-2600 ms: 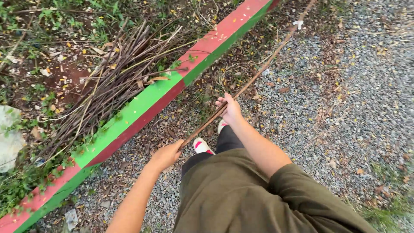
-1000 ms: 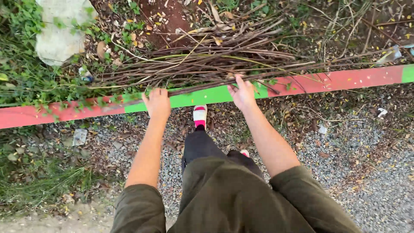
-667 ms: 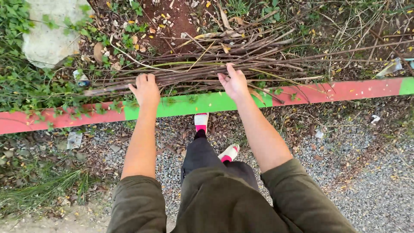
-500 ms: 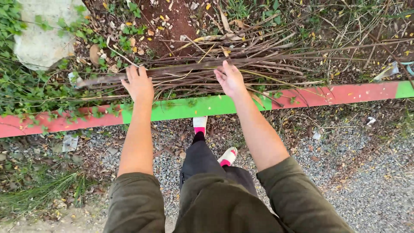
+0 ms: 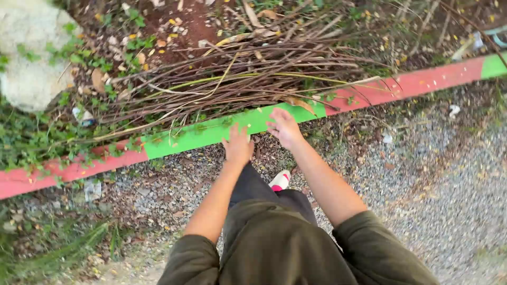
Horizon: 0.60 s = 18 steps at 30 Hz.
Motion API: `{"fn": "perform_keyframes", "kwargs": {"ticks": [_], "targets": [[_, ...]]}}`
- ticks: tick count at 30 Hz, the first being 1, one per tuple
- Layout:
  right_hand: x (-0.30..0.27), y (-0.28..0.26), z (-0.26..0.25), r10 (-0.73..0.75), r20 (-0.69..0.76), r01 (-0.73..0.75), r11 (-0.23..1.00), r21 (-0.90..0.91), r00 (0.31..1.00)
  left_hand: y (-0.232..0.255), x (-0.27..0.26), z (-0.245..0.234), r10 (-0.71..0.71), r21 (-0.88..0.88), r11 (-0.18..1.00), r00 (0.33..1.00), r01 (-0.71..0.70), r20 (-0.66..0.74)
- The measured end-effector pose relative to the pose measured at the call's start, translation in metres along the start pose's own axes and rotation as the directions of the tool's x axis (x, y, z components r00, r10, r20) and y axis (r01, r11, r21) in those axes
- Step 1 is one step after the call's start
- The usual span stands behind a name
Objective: The recorder is gathering dry twigs and sticks from the ground and placing them into a pile.
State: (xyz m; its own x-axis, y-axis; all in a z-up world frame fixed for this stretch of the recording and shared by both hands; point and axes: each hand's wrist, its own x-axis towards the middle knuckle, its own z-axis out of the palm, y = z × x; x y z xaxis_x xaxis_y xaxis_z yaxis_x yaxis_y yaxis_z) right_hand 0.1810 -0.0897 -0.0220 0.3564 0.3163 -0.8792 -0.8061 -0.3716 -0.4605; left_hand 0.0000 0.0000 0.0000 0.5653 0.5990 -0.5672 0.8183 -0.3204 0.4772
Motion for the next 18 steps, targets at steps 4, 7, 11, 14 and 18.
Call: {"fn": "perform_keyframes", "kwargs": {"ticks": [4, 7, 11, 14, 18], "targets": [[-0.046, 0.011, -0.041, -0.054, -0.012, 0.055, 0.991, 0.121, 0.998, 0.049, -0.034, 0.0, 0.183, 0.065, 0.979, 0.977, -0.191, 0.113], [-0.091, 0.012, -0.069, -0.138, -0.028, 0.14, 0.974, 0.179, 0.99, 0.083, -0.057, -0.01, 0.297, 0.013, 0.953, 0.943, -0.302, 0.151], [-0.151, 0.017, -0.118, -0.195, -0.085, 0.21, 0.945, 0.25, 0.977, 0.114, -0.079, 0.0, 0.466, -0.046, 0.884, 0.874, -0.465, 0.136], [-0.186, 0.037, -0.168, -0.215, -0.133, 0.248, 0.912, 0.327, 0.968, 0.149, -0.099, 0.016, 0.56, -0.097, 0.828, 0.818, -0.552, 0.129], [-0.231, 0.07, -0.247, -0.24, -0.151, 0.282, 0.863, 0.419, 0.959, 0.208, -0.142, 0.063, 0.565, 0.01, 0.814, 0.797, -0.58, 0.211]]}}
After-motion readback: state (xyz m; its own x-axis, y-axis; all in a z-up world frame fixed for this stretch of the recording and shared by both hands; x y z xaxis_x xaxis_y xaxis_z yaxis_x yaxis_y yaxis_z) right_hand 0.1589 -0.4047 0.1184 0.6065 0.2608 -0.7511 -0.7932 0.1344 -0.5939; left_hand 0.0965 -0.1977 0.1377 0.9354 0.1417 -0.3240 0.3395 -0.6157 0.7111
